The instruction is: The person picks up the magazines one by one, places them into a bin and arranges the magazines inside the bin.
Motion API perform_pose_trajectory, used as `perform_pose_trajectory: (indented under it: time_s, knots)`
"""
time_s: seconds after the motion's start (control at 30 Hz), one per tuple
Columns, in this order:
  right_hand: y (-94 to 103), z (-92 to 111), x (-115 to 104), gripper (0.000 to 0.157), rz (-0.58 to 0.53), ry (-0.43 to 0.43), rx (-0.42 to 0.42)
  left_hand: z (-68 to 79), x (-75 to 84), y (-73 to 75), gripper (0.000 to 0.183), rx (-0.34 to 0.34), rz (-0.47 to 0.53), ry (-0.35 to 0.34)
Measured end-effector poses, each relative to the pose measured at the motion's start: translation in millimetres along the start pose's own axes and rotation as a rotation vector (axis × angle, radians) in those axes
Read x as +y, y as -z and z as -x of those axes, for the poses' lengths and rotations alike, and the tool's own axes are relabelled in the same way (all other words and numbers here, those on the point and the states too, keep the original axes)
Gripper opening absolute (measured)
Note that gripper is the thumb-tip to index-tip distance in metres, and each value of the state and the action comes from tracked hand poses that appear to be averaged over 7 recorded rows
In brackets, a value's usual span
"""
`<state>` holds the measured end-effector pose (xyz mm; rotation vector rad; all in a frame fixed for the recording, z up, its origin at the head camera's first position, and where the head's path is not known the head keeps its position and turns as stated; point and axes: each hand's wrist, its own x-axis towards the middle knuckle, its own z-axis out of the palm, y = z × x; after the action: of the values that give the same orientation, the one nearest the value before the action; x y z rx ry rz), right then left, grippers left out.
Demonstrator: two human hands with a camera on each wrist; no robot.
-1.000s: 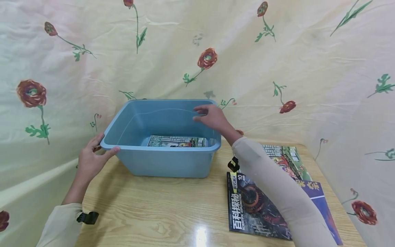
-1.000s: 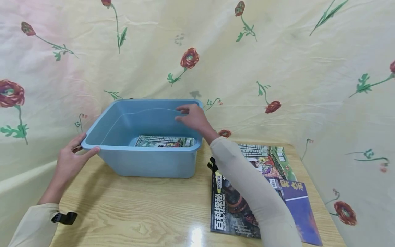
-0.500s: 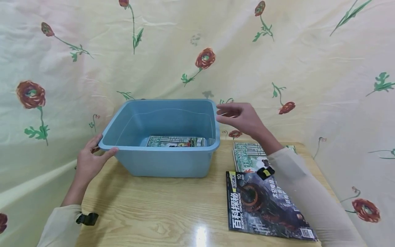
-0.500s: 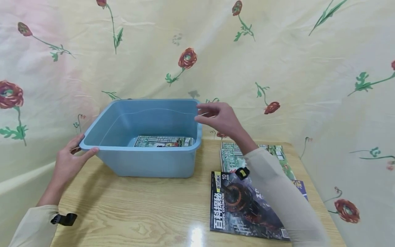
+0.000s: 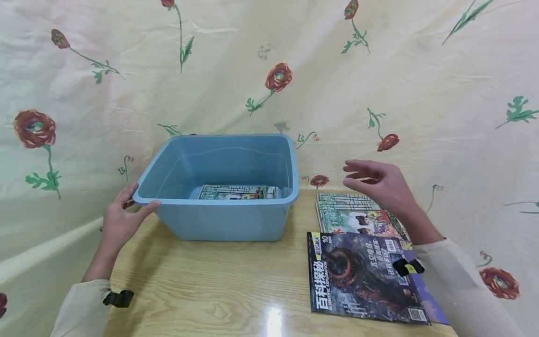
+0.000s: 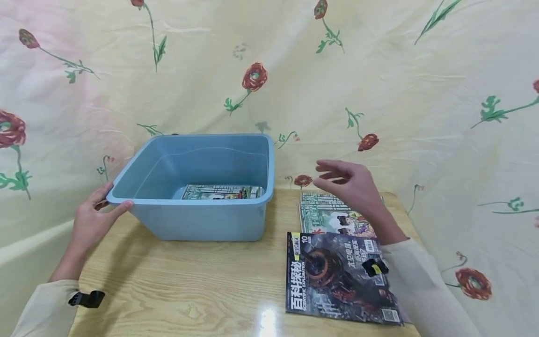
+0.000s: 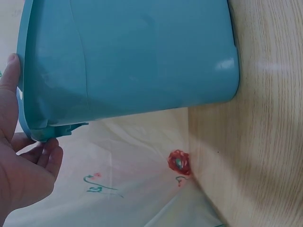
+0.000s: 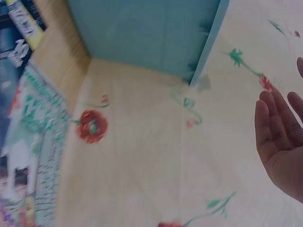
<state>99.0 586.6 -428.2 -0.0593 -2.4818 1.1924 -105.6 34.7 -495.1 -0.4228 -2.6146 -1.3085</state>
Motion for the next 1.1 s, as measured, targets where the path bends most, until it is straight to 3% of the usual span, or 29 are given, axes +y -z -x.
perform_pose_trajectory:
  time_s: [0.27, 0.53, 0.9, 1.1]
  knots:
    - [11.4, 49, 44, 0.044, 0.042, -0.067, 0.036, -0.5, -0.6, 1.0, 0.087, -0.002, -0.001, 0.003]
    - [18.3, 89, 81, 0.048, 0.085, -0.082, 0.03, 0.2, 0.7, 1.9, 0.087, 0.0, -0.001, 0.004]
    - [25.1, 134, 120, 0.049, 0.129, -0.102, -0.069, -0.4, -1.2, 0.2, 0.087, -0.003, 0.017, 0.001]
    - [27.3, 156, 137, 0.05, 0.186, -0.153, -0.094, -0.8, 0.6, 0.4, 0.086, 0.009, 0.01, 0.001]
